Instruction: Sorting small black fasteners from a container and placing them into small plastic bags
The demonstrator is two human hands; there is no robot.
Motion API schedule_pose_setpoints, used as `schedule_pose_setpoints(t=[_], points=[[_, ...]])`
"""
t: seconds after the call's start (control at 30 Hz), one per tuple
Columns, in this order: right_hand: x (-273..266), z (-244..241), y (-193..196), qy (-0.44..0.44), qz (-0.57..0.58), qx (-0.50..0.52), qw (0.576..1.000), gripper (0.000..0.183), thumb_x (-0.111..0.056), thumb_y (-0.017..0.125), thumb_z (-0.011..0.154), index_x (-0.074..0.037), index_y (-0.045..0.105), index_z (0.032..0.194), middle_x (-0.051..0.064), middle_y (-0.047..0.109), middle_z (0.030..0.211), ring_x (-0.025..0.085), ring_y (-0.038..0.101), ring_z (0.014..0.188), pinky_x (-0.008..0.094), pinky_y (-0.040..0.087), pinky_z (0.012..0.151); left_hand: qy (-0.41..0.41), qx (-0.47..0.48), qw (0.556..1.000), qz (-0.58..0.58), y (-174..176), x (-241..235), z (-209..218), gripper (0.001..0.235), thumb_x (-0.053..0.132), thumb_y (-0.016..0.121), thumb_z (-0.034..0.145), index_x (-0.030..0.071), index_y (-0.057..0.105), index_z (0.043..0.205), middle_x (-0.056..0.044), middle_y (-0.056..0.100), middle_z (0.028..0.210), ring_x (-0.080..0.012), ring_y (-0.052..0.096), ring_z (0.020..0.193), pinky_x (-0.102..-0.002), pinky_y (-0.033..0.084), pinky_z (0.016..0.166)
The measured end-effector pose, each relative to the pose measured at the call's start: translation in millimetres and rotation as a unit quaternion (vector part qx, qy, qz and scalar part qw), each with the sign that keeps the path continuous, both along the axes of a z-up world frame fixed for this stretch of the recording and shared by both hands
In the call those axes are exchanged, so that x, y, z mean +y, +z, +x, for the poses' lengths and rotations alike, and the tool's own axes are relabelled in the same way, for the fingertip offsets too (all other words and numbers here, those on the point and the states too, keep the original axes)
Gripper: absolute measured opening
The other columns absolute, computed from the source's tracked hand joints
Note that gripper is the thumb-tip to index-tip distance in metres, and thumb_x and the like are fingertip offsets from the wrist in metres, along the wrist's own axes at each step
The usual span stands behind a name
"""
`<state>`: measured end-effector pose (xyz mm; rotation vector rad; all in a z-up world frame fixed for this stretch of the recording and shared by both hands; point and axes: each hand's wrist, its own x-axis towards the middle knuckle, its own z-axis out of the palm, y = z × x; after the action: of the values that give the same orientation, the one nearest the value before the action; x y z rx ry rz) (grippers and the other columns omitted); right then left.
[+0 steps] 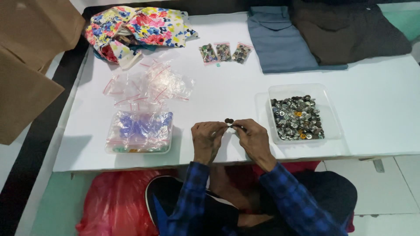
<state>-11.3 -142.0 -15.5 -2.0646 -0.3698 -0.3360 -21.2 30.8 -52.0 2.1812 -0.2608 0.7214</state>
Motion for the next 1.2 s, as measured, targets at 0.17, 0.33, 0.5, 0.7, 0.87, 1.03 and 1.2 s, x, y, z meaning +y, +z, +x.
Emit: schedule_pose_setpoints(t=[0.17,0.33,0.5,0.7,0.87,1.03,1.2], points=[[4,7,-19,-0.024,0.003,0.028,0.999,0.01,-0.008,0.077,0.09,-0.013,0.079,0.099,0.008,0.077,0.094,0.028,0.075,0.085,0.035,0.062,0.066,0.001,0.04,0.999,-0.027,-8,3,6,0.007,0.025,0.076,0.092,0.029,0.075,0.097,0.012,0.075,0.086,-0.0135,0.072,0.093,-0.037,0.036,0.101],[4,10,-23,-0.031,0.016,0.044,0.998,0.01,-0.012,0.078,0.091,-0.017,0.079,0.099,0.006,0.077,0.089,0.024,0.074,0.08,0.034,0.059,0.063,0.02,0.047,0.999,-0.016,2,-1,1,0.008,0.024,0.077,0.091,0.027,0.075,0.097,0.01,0.075,0.083,-0.0144,0.071,0.092,-0.038,0.036,0.101],[7,11,-14,-0.044,-0.01,0.039,0.998,0.015,-0.015,0.078,0.09,-0.015,0.077,0.105,0.01,0.077,0.092,0.03,0.074,0.081,0.039,0.058,0.064,0.025,0.064,0.997,-0.026,-3,-1,5,0.011,0.023,0.077,0.09,0.027,0.074,0.099,0.007,0.076,0.084,-0.0175,0.07,0.095,-0.04,0.034,0.103],[4,13,-23,-0.054,-0.024,0.055,0.997,0.027,-0.017,0.082,0.085,-0.02,0.076,0.112,0.005,0.078,0.091,0.025,0.073,0.075,0.036,0.057,0.068,0.021,0.065,0.997,-0.032,0,1,3,0.013,0.021,0.077,0.09,0.024,0.074,0.103,0.005,0.076,0.086,-0.0181,0.069,0.097,-0.039,0.034,0.103],[6,14,-15,-0.056,-0.004,0.089,0.994,0.032,-0.014,0.078,0.086,-0.014,0.072,0.117,0.008,0.078,0.092,0.022,0.069,0.07,0.035,0.054,0.069,0.021,0.062,0.997,-0.038,5,-1,2,0.012,0.02,0.076,0.09,0.023,0.074,0.102,0.004,0.076,0.085,-0.0193,0.069,0.096,-0.039,0.035,0.102],[6,15,-13,-0.055,-0.008,0.098,0.994,0.037,-0.015,0.077,0.087,-0.014,0.071,0.123,0.008,0.078,0.094,0.021,0.069,0.07,0.035,0.054,0.07,0.02,0.074,0.997,-0.027,7,-1,2,0.013,0.022,0.075,0.091,0.021,0.073,0.104,0.001,0.076,0.087,-0.0215,0.069,0.098,-0.041,0.035,0.102],[8,16,-10,-0.048,-0.055,0.089,0.993,0.033,-0.022,0.073,0.091,-0.019,0.073,0.124,0.005,0.077,0.097,0.024,0.071,0.076,0.038,0.055,0.073,0.021,0.093,0.995,-0.007,12,-1,1,0.028,0.031,0.069,0.095,0.017,0.072,0.118,-0.003,0.073,0.097,-0.0254,0.062,0.11,-0.046,0.034,0.104]])
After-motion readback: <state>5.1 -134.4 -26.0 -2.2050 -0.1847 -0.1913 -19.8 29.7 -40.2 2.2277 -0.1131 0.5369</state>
